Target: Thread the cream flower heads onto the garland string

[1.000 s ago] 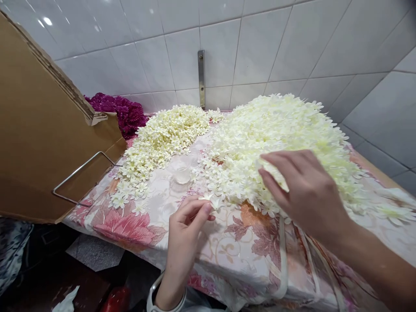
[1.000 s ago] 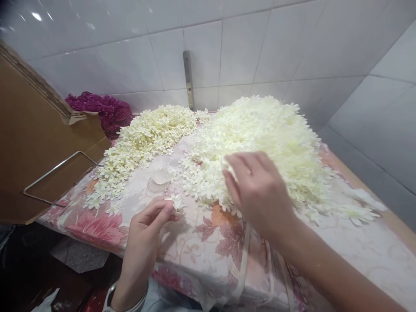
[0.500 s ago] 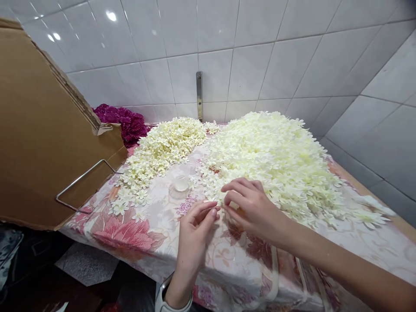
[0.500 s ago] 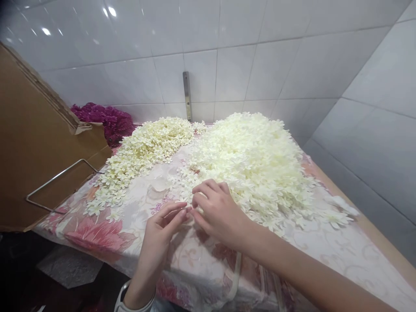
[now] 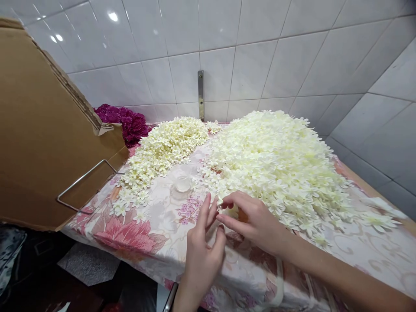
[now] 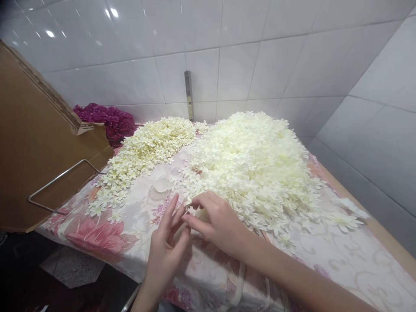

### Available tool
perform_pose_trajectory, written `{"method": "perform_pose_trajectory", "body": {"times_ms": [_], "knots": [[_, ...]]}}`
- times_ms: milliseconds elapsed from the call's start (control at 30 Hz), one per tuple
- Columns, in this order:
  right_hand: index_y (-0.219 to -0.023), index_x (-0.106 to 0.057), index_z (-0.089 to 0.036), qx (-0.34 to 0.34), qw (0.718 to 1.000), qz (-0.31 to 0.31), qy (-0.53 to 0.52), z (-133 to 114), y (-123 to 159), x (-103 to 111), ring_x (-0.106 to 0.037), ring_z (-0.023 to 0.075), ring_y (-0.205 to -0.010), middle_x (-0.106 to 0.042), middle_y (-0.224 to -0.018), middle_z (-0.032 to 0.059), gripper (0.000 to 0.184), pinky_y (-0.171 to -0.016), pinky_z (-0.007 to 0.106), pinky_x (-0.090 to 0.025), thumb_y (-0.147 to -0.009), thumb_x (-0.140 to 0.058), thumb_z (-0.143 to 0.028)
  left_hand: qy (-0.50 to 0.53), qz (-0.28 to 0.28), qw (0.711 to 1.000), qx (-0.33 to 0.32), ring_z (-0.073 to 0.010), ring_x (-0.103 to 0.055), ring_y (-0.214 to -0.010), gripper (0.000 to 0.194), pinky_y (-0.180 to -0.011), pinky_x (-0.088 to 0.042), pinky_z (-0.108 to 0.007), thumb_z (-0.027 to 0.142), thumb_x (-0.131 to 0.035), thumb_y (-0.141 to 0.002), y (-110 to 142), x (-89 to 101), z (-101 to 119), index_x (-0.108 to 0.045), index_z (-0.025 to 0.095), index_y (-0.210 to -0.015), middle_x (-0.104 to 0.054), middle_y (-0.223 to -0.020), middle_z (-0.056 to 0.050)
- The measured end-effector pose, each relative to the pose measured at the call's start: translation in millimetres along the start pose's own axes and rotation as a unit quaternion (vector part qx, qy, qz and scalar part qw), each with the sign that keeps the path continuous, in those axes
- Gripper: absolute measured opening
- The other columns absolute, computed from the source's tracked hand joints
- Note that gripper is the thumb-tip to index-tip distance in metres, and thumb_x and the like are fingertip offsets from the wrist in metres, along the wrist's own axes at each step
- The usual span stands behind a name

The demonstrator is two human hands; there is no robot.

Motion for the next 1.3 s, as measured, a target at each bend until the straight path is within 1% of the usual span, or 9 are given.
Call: {"method": "perform_pose_trajectory", "body": {"times_ms": [300, 533, 633, 767, 833, 967, 1067, 1200, 1300], "knots": [[-0.087, -0.062, -0.016, -0.039, 0.998, 0.03, -0.039, 0.1, 0.5, 7.6, -0.06, 0.0162, -0.072, -0.066, -0.078, 0.0056, 0.014, -0.064, 0.029, -0.047, -0.085, -0.048, -0.017, -0.144, -0.077, 0.985, -0.056, -0.0233, -0.048, -0.127, 0.045, -0.104, -0.042, -0.035, 0.024, -0.047, -0.091, 2.8, -4.1, -1.2, -0.045, 0.026, -0.136, -0.05, -0.139, -0.007], [-0.089, -0.063, -0.016, -0.042, 0.996, 0.053, -0.058, 3.9, 3.4, 9.8, -0.059, 0.015, -0.069, -0.065, -0.076, 0.0048, 0.015, -0.06, 0.026, -0.045, -0.087, -0.049, -0.019, -0.221, -0.095, 0.954, -0.178, -0.018, -0.05, -0.125, 0.048, -0.103, -0.043, -0.03, 0.015, -0.036, -0.094, 5.6, -6.9, 7.5, -0.037, 0.03, -0.14, -0.049, -0.14, -0.004], [-0.088, -0.064, -0.016, -0.022, 0.996, 0.066, -0.054, 3.5, 3.7, 12.1, -0.06, 0.015, -0.071, -0.067, -0.078, 0.005, 0.017, -0.062, 0.025, -0.044, -0.088, -0.047, -0.015, -0.207, -0.064, 0.96, -0.18, -0.0163, -0.057, -0.116, 0.043, -0.097, -0.047, -0.026, 0.015, -0.041, -0.093, 4.6, -4.1, 8.0, -0.047, 0.033, -0.132, -0.058, -0.132, -0.001], [-0.077, -0.062, -0.015, -0.001, 0.998, 0.061, -0.03, 0.2, 4.5, 13.2, -0.058, 0.0141, -0.066, -0.064, -0.07, 0.0036, 0.017, -0.06, 0.025, -0.041, -0.088, -0.049, -0.015, -0.197, 0.042, 0.964, -0.175, -0.0165, -0.064, -0.099, 0.022, -0.082, -0.053, -0.023, 0.02, -0.054, -0.087, 1.9, 8.1, 13.8, -0.066, 0.026, -0.104, -0.069, -0.105, -0.003], [-0.07, -0.06, -0.016, 0.005, 0.999, 0.031, -0.036, -1.4, 4.2, 11.1, -0.056, 0.0125, -0.061, -0.061, -0.064, 0.0015, 0.019, -0.057, 0.023, -0.04, -0.087, -0.052, -0.017, -0.198, 0.055, 0.963, -0.175, -0.0154, -0.064, -0.092, 0.015, -0.077, -0.052, -0.021, 0.02, -0.058, -0.085, 0.1, 9.8, 17.9, -0.07, 0.024, -0.094, -0.069, -0.096, -0.004], [-0.064, -0.06, -0.016, 0.015, 0.996, -0.035, -0.076, -0.5, 2.2, 8.8, -0.053, 0.0094, -0.055, -0.058, -0.058, -0.0009, 0.023, -0.053, 0.02, -0.038, -0.086, -0.056, -0.022, -0.163, 0.018, 0.977, -0.136, -0.0144, -0.064, -0.086, 0.011, -0.075, -0.052, -0.019, 0.022, -0.063, -0.081, -5.0, 8.5, 20.2, -0.072, 0.022, -0.087, -0.069, -0.088, -0.003], [-0.065, -0.063, -0.015, 0.054, 0.992, -0.066, -0.098, 0.1, 0.7, 10.0, -0.054, 0.0092, -0.055, -0.06, -0.057, -0.0007, 0.022, -0.053, 0.02, -0.039, -0.086, -0.058, -0.023, -0.063, -0.018, 0.997, -0.044, -0.0147, -0.066, -0.08, 0.008, -0.069, -0.053, -0.019, 0.025, -0.069, -0.075, -7.8, 7.6, 10.7, -0.072, 0.02, -0.08, -0.069, -0.084, -0.003], [-0.071, -0.068, -0.015, 0.124, 0.984, -0.086, -0.097, -5.4, 1.5, 11.2, -0.057, 0.0101, -0.059, -0.064, -0.061, 0.0011, 0.02, -0.058, 0.02, -0.041, -0.087, -0.057, -0.02, 0.033, -0.022, 0.996, 0.079, -0.0134, -0.066, -0.065, 0.019, -0.062, -0.053, -0.019, 0.025, -0.078, -0.063, -8.7, 9.1, -7.1, -0.068, 0.017, -0.076, -0.068, -0.07, 0.001], [-0.076, -0.068, -0.014, 0.148, 0.98, -0.106, -0.085, -11.5, 3.0, 10.0, -0.058, 0.0106, -0.063, -0.066, -0.067, 0.0028, 0.02, -0.059, 0.02, -0.042, -0.089, -0.052, -0.014, 0.039, -0.013, 0.994, 0.105, -0.0134, -0.066, -0.063, 0.018, -0.059, -0.052, -0.019, 0.023, -0.078, -0.061, -9.6, 10.6, -11.8, -0.067, 0.015, -0.073, -0.069, -0.065, 0.0]]}}
Point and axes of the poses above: each hand's wrist, its own y-axis away from the middle knuckle, its own x-axis out of the back of the hand, z = x × y, the point moved 7 cm from there along -y, towards the middle knuckle
